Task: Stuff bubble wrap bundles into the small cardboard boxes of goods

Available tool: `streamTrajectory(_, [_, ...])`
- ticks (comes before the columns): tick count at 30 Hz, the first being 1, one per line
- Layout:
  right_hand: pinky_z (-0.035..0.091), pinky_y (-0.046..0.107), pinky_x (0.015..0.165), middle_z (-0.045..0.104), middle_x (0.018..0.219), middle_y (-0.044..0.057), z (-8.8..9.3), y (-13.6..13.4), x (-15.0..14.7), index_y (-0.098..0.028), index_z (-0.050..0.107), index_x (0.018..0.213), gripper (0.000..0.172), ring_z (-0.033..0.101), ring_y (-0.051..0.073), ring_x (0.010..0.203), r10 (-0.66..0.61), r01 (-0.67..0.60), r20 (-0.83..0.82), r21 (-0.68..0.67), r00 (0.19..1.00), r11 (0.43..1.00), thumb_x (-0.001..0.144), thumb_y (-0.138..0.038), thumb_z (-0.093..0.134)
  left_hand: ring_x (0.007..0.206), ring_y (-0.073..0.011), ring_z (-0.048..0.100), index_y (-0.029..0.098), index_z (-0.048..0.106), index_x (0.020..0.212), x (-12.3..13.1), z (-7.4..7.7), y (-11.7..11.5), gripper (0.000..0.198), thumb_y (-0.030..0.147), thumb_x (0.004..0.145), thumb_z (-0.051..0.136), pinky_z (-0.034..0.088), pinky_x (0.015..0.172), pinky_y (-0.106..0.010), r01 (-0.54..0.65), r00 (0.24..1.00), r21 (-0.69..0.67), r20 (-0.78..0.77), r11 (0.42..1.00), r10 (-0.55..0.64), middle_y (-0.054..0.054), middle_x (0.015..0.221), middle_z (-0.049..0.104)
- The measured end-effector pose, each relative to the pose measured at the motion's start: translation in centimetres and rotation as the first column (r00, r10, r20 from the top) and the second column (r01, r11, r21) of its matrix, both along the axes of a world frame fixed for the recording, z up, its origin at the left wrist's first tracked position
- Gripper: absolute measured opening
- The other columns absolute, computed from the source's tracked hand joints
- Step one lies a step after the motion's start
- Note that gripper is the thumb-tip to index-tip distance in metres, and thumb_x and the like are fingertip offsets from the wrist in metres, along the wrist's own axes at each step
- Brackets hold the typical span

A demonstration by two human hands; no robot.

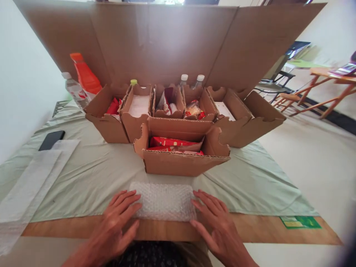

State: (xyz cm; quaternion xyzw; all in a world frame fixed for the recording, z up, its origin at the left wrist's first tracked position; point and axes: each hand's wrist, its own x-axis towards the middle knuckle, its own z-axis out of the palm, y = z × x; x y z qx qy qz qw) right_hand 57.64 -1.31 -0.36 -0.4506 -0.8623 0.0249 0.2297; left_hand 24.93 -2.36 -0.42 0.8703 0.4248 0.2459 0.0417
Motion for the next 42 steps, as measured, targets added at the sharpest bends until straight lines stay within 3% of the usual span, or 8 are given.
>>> streamTrajectory(6, [0.051, 0.046, 0.102, 0.065, 0.138, 0.011, -1.3, 1.5, -6.5, -0.018, 0.063, 0.131, 0.04, 0.06, 0.026, 0.127, 0.104, -0.105, -0.015, -0.083, 0.994, 0.991, 0.093, -0.014, 0.051, 0.142, -0.0307, 0.046, 0.018, 0.052, 0.141, 3.8, -2.6, 1.2, 0.055, 0.009, 0.086, 0.053, 0.048, 0.11, -0.055, 0.018, 0.988, -0.06, -0.151, 0.998, -0.027, -0.012, 0.15, 0.055])
streamTrajectory(10, [0.047, 0.045, 0.106, 0.062, 0.143, 0.009, -4.0, 0.3, -3.2, -0.02, 0.061, 0.135, 0.041, 0.055, 0.025, 0.133, 0.112, -0.112, 0.056, -0.011, 0.992, 0.994, 0.095, -0.016, 0.052, 0.147, -0.0314, 0.04, 0.022, 0.048, 0.146, 1.6, -4.1, 0.9, 0.057, 0.017, 0.09, 0.057, 0.047, 0.111, -0.056, 0.048, 0.971, -0.05, -0.233, 0.998, -0.059, -0.01, 0.158, 0.045])
streamTrajectory(15, [0.048, 0.044, 0.101, 0.067, 0.136, 0.01, -3.7, -2.0, 3.1, -0.018, 0.065, 0.127, 0.032, 0.057, 0.027, 0.131, -0.104, 0.101, 0.029, 0.086, 0.994, 0.991, 0.098, -0.023, 0.052, 0.15, -0.0292, 0.034, 0.021, 0.048, 0.147, -0.1, -2.2, -0.3, 0.053, 0.021, 0.094, 0.053, 0.045, 0.114, -0.05, -0.018, 0.991, -0.03, -0.132, 0.999, 0.014, -0.01, 0.16, 0.042])
streamTrajectory(18, [0.046, 0.045, 0.103, 0.067, 0.136, 0.011, -2.5, -2.2, 0.7, -0.018, 0.065, 0.126, 0.033, 0.054, 0.027, 0.134, -0.089, 0.092, -0.042, 0.074, 0.995, 0.993, 0.097, -0.017, 0.051, 0.152, -0.0292, 0.029, 0.02, 0.047, 0.147, 1.4, -1.3, -0.3, 0.052, 0.017, 0.095, 0.05, 0.044, 0.115, -0.049, -0.081, 0.996, 0.003, -0.044, 0.997, 0.081, -0.011, 0.161, 0.039])
streamTrajectory(22, [0.046, 0.048, 0.106, 0.061, 0.144, 0.01, -2.4, -1.4, -3.8, -0.021, 0.062, 0.133, 0.043, 0.054, 0.027, 0.134, 0.074, -0.073, 0.023, -0.055, 0.997, 0.996, 0.091, -0.015, 0.056, 0.151, -0.0303, 0.031, 0.021, 0.046, 0.148, 2.8, -2.5, 0.1, 0.054, 0.023, 0.095, 0.054, 0.041, 0.116, -0.052, 0.035, 0.985, -0.004, -0.167, 0.999, -0.035, -0.011, 0.161, 0.039])
streamTrajectory(31, [0.05, 0.046, 0.099, 0.064, 0.14, 0.011, -3.0, -2.2, 3.0, -0.021, 0.064, 0.13, 0.039, 0.059, 0.028, 0.13, 0.047, -0.056, 0.12, 0.07, 0.992, 0.996, 0.091, -0.019, 0.058, 0.142, -0.0299, 0.045, 0.021, 0.067, 0.12, -0.8, -4.0, -1.7, 0.033, 0.012, 0.09, 0.058, 0.042, 0.114, -0.053, -0.032, 0.997, 0.042, -0.069, 0.999, 0.035, -0.011, 0.142, 0.061])
streamTrajectory(37, [0.053, 0.041, 0.093, 0.074, 0.122, 0.01, -3.2, -1.1, 1.4, -0.019, 0.069, 0.111, 0.036, 0.067, 0.023, 0.117, 0.071, -0.074, 0.021, 0.18, 0.997, 0.981, 0.09, -0.001, 0.047, 0.128, -0.0251, 0.057, 0.022, 0.068, 0.103, 0.2, -3.3, -1.3, 0.025, 0.005, 0.09, 0.055, 0.041, 0.113, -0.054, -0.015, 1.0, 0.056, -0.007, 0.998, 0.015, -0.008, 0.123, 0.072])
streamTrajectory(42, [0.054, 0.037, 0.086, 0.078, 0.102, 0.007, -1.6, -0.7, 0.6, -0.019, 0.065, 0.114, 0.035, 0.073, 0.019, 0.096, 0.083, -0.058, -0.163, 0.15, 0.983, 0.987, 0.091, -0.001, 0.048, 0.132, -0.0314, 0.054, 0.018, 0.062, 0.123, 1.2, -2.0, -1.4, 0.039, 0.016, 0.084, 0.062, 0.046, 0.108, -0.058, -0.038, 0.999, 0.035, 0.009, 0.999, 0.038, -0.015, 0.133, 0.064])
